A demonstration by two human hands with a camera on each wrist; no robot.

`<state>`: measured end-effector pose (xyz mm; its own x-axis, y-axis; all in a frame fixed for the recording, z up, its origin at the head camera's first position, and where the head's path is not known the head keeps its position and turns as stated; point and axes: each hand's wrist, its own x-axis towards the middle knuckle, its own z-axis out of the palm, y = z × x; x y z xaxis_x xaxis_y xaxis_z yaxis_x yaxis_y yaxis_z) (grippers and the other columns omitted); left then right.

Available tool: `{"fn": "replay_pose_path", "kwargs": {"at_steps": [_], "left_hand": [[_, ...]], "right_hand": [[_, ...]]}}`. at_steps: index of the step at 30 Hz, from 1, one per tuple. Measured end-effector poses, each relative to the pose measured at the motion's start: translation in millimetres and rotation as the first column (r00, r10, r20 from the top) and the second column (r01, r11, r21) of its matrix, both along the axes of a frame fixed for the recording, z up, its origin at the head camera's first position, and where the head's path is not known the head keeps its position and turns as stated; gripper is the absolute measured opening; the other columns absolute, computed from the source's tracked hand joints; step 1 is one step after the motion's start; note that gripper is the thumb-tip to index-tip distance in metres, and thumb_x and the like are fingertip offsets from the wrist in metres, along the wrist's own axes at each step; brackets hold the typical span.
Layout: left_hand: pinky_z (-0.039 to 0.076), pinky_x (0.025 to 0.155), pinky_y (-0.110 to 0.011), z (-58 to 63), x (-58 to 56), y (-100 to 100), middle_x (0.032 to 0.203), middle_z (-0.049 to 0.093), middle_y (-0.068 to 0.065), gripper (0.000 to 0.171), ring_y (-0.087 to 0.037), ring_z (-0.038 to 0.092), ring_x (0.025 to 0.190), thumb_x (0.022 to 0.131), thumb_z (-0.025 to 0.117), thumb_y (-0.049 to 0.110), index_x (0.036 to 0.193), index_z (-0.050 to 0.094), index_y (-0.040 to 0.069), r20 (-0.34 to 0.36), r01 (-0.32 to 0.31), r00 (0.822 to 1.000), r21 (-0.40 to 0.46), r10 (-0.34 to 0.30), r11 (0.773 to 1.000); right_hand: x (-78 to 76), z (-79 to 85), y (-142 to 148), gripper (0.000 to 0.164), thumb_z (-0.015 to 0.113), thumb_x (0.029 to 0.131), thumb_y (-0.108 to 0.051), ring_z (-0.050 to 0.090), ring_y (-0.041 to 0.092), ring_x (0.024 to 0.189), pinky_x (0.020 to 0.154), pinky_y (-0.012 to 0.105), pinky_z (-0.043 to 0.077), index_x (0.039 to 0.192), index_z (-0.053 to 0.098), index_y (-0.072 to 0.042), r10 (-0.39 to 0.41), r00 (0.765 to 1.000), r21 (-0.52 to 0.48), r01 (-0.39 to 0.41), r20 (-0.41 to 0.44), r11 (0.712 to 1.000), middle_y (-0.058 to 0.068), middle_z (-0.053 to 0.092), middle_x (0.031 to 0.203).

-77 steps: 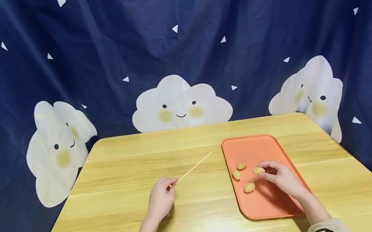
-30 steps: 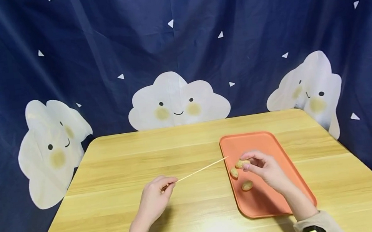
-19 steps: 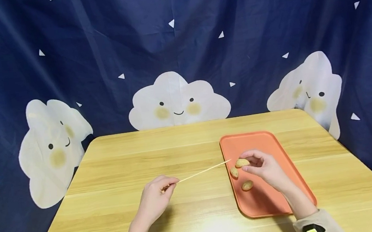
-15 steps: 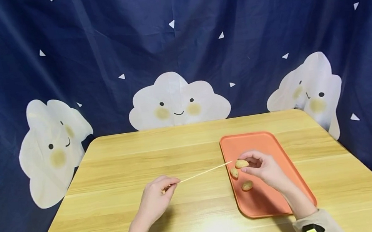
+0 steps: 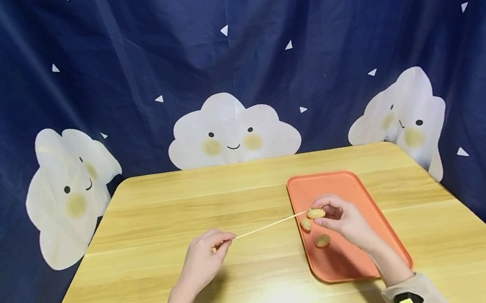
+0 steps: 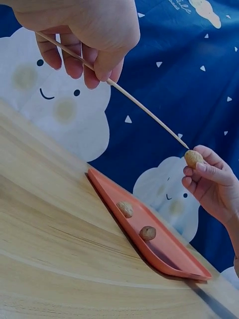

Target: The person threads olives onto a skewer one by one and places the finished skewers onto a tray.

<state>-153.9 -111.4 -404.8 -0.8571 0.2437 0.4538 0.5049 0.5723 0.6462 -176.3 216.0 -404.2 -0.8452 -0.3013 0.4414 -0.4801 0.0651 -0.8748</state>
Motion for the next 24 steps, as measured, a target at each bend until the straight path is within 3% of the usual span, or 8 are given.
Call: {"fn": "replay_pose_path", "kwargs": {"at_steps": [9, 17, 24], "left_hand": [[0.045, 0.058, -0.021, 4.6, 0.9, -0.8, 0.082, 0.066, 0.005, 0.017, -0.003, 0.051, 0.068, 0.081, 0.066, 0.000, 0.091, 0.073, 0.012, 0.045, 0.021, 0.999, -0.021, -0.020, 1.000], [0.045, 0.059, -0.021, 5.1, -0.6, -1.9, 0.082, 0.067, 0.006, 0.017, -0.003, 0.053, 0.070, 0.080, 0.067, 0.000, 0.090, 0.074, 0.012, 0.035, 0.030, 0.999, -0.021, -0.029, 0.999], [0.046, 0.061, -0.022, 6.7, -0.6, -2.4, 0.084, 0.068, 0.003, 0.016, -0.004, 0.055, 0.072, 0.080, 0.068, 0.001, 0.091, 0.074, 0.011, 0.038, 0.040, 0.999, -0.022, -0.039, 0.999]], "right_hand": [[0.4, 2.2, 1.3, 0.023, 0.062, 0.083, 0.008, 0.061, 0.014, 0.086, 0.073, 0.025, 0.051, 0.105, 0.056, 0.008, 0.020, 1.000, 0.009, -0.020, 0.003, 1.000, 0.009, 0.059, 0.102], [1.1, 3.7, 2.0, 0.028, 0.065, 0.083, 0.003, 0.062, 0.017, 0.084, 0.072, 0.026, 0.051, 0.108, 0.055, 0.009, -0.001, 0.998, 0.048, -0.001, 0.057, 0.999, 0.002, 0.064, 0.096], [2.6, 5.6, 1.1, 0.026, 0.064, 0.081, 0.007, 0.060, 0.012, 0.084, 0.074, 0.024, 0.050, 0.107, 0.059, 0.008, 0.002, 1.000, 0.030, -0.002, -0.005, 1.000, 0.000, 0.063, 0.098]]}}
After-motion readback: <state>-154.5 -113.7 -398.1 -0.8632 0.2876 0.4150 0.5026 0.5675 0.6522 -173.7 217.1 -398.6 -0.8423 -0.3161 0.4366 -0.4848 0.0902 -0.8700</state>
